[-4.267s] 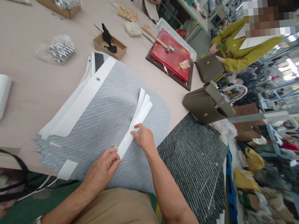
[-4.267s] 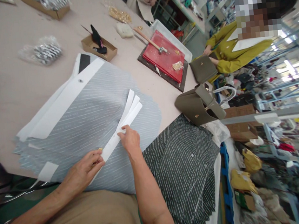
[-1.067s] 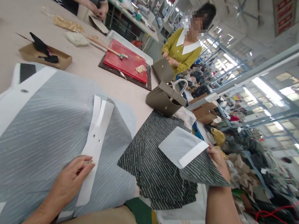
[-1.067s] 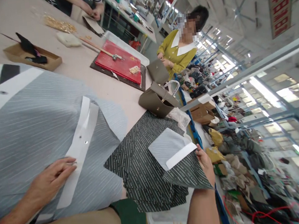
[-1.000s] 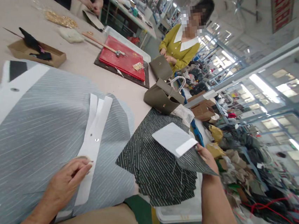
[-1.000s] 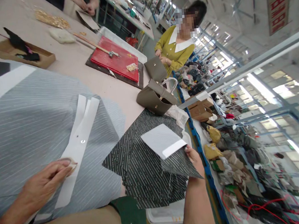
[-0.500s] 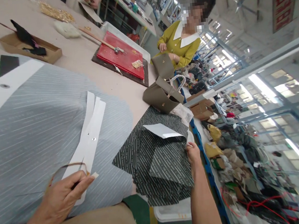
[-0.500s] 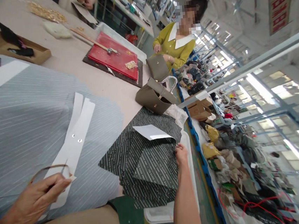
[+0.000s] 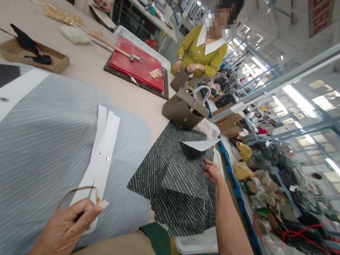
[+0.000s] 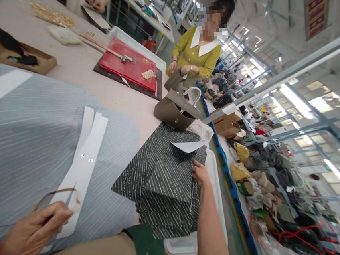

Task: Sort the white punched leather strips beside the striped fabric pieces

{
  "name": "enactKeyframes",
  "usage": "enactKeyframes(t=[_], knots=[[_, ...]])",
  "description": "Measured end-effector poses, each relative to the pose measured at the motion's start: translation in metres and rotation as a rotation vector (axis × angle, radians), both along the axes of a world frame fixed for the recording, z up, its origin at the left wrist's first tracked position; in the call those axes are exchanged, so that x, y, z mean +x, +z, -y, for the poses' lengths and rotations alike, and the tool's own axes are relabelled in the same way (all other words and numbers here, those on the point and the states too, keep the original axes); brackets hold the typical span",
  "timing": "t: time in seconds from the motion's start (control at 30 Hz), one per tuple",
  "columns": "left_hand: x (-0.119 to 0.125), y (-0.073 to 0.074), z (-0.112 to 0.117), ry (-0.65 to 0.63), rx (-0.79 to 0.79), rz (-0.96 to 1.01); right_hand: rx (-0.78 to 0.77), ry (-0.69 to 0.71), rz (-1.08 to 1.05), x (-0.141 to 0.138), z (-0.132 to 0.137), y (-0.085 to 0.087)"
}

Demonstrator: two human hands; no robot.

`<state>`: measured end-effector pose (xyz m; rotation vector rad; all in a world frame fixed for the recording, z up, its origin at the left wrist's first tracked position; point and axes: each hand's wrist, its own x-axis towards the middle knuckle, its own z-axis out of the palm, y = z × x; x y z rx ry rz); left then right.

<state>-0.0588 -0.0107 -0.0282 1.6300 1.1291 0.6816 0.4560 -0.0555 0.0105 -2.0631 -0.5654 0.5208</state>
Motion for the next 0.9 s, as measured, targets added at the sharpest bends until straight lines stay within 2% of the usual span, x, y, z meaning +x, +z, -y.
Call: enactKeyframes(t=[0.1,0.23,0.33,0.4,0.43,0.53,0.63,0.73,0.83,0.9], knots=[[-0.001,0.012,0.002,-0.005,0.089,0.006,-0.216,-0.041,0.095,0.001,-0.002,0.005],[-0.005,0.019,0.005,-0.025,0.283,0.005,-0.232,-0.032,0.216,-0.003,-0.009,0.012],[-0.007,0.022,0.004,-0.043,0.427,-0.054,-0.188,0.044,0.421,-0.04,-0.018,0.023],[-0.007,0.026,0.002,-0.073,0.494,-0.103,-0.138,0.235,0.445,-0.091,-0.023,0.033],[-0.006,0.028,0.0,-0.084,0.524,-0.124,-0.097,0.388,0.348,-0.122,-0.026,0.038],[-0.004,0.031,-0.004,-0.101,0.609,-0.172,0.034,0.987,0.152,-0.221,-0.032,0.051],[-0.005,0.031,-0.004,-0.113,0.659,-0.212,0.167,1.308,0.161,-0.287,-0.036,0.052],[-0.008,0.029,-0.002,-0.115,0.688,-0.236,0.224,1.436,0.247,-0.31,-0.04,0.043],[-0.012,0.024,0.001,-0.117,0.685,-0.233,0.219,1.5,0.306,-0.314,-0.045,0.033],[-0.015,0.02,0.002,-0.1,0.628,-0.228,0.218,1.519,0.341,-0.317,-0.047,0.028]])
